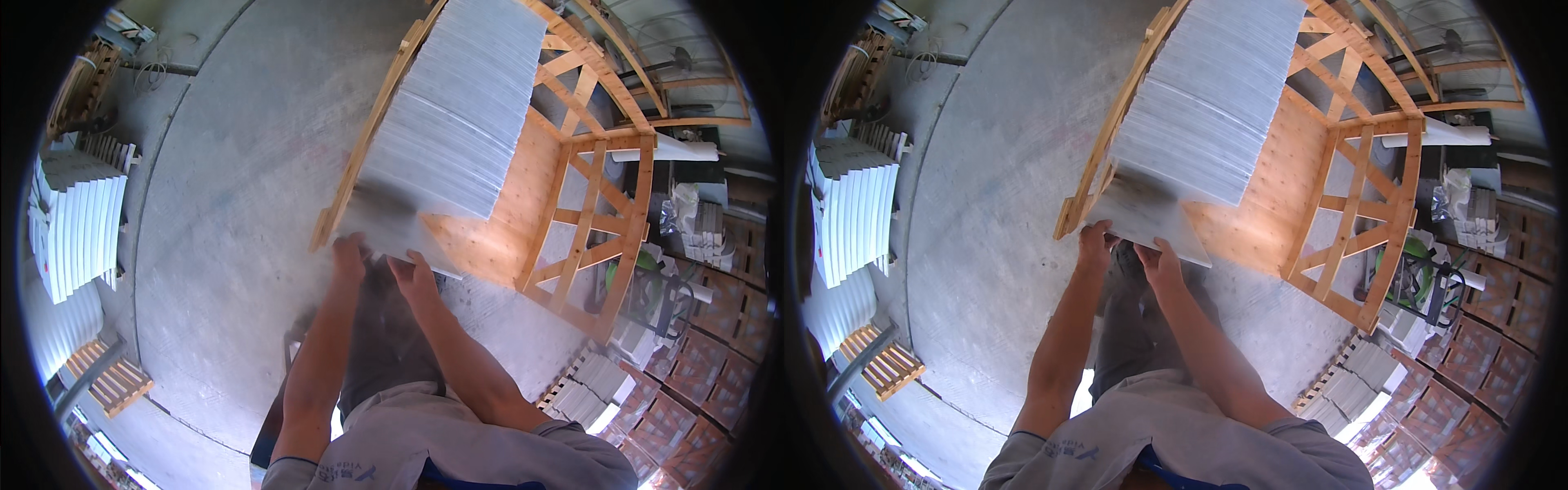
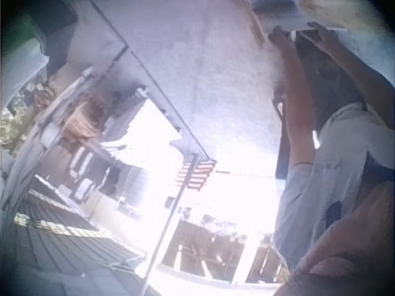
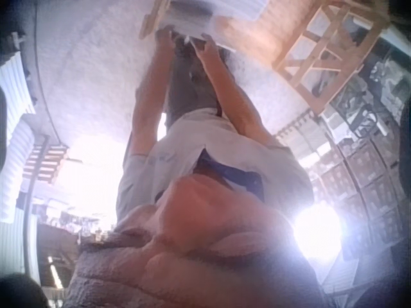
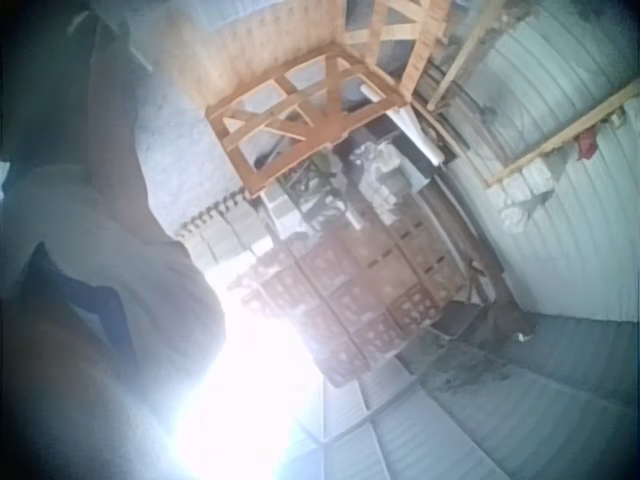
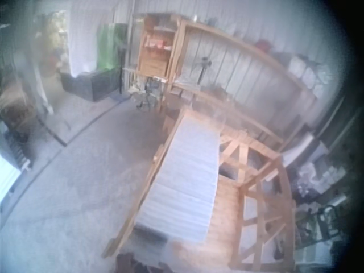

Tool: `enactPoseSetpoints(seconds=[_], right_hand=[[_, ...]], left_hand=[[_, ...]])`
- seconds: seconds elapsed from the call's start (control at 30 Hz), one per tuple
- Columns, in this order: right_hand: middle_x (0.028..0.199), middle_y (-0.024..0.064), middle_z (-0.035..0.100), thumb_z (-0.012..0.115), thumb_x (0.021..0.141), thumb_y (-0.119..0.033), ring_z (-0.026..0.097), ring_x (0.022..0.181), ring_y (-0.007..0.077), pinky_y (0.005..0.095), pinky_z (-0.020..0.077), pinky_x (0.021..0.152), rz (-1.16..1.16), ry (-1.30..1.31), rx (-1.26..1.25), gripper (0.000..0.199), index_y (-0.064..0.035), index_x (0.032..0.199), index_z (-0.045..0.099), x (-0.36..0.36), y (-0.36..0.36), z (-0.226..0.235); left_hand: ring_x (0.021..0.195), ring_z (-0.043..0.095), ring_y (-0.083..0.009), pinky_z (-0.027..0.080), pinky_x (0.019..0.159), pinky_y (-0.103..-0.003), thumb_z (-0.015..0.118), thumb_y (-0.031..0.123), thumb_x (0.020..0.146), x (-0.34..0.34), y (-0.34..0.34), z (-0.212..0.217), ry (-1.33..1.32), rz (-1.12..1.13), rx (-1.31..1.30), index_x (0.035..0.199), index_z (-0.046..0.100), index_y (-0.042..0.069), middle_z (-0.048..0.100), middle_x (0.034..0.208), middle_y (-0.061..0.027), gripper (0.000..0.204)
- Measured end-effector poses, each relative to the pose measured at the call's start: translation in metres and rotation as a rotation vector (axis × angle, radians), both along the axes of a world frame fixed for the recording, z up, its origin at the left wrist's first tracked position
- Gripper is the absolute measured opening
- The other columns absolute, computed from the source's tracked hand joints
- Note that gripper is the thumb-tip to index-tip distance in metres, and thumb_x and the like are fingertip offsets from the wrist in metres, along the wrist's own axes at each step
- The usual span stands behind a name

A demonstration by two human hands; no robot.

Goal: The person repeatedly picks up white rectangular panels from a stack and places them onto a wooden pallet frame. The person walks back and forth between the stack and the pallet, handling one panel at a time and aligning it on the growing pile.

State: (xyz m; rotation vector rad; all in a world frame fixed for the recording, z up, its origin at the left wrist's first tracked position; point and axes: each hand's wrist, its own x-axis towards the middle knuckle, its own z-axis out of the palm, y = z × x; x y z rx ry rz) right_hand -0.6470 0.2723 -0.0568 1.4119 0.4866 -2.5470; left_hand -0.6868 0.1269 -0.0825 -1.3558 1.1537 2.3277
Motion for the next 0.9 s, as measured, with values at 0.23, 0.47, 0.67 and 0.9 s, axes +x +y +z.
enactPoseSetpoints(seconds=[0.23, 0.47, 0.67, 0.9], right_hand=[[0.11, 0.0159, 0.055, 0.053, 0.081, -0.001, 0.055, 0.103, 0.0317, 0.0444, 0.0506, 0.088, -0.003, -0.039, 0.014, 0.033, -0.0002, 0.113, 0.044, -0.012, 0.003, -0.009], [0.106, 0.0174, 0.058, 0.052, 0.082, -0.01, 0.058, 0.098, 0.0325, 0.0427, 0.0494, 0.088, 0.118, 0.227, -0.083, 0.024, 0.0, 0.104, 0.053, -0.039, 0.028, -0.011], [0.106, 0.0227, 0.054, 0.045, 0.076, 0.001, 0.053, 0.104, 0.0362, 0.0444, 0.0459, 0.092, 0.179, 0.338, 0.034, 0.032, 0.0115, 0.106, 0.045, -0.099, 0.051, -0.012], [0.115, 0.0217, 0.049, 0.047, 0.076, 0.004, 0.051, 0.108, 0.0353, 0.0458, 0.0439, 0.094, 0.327, 0.191, 0.091, 0.025, 0.0085, 0.101, 0.046, -0.104, 0.056, -0.006]], left_hand=[[0.073, 0.054, -0.0201, 0.049, 0.062, -0.033, 0.06, 0.015, 0.078, -0.009, 0.0, 0.004, 0.021, -0.061, 0.068, 0.094, 0.048, 0.002, 0.05, 0.085, -0.0083, 0.024], [0.096, 0.057, -0.0244, 0.051, 0.071, -0.036, 0.051, 0.024, 0.087, 0.024, 0.011, 0.015, 0.187, -0.096, 0.077, 0.123, 0.041, 0.004, 0.051, 0.114, -0.0108, 0.042], [0.076, 0.062, -0.0261, 0.052, 0.062, -0.036, 0.05, 0.025, 0.087, 0.103, -0.018, -0.012, -0.144, -0.253, 0.037, 0.111, 0.049, 0.003, 0.057, 0.1, -0.012, 0.033], [0.072, 0.062, -0.0256, 0.052, 0.057, -0.037, 0.051, 0.025, 0.084, 0.216, -0.049, -0.026, -0.29, -0.106, -0.035, 0.105, 0.052, 0.004, 0.058, 0.093, -0.0115, 0.029]])
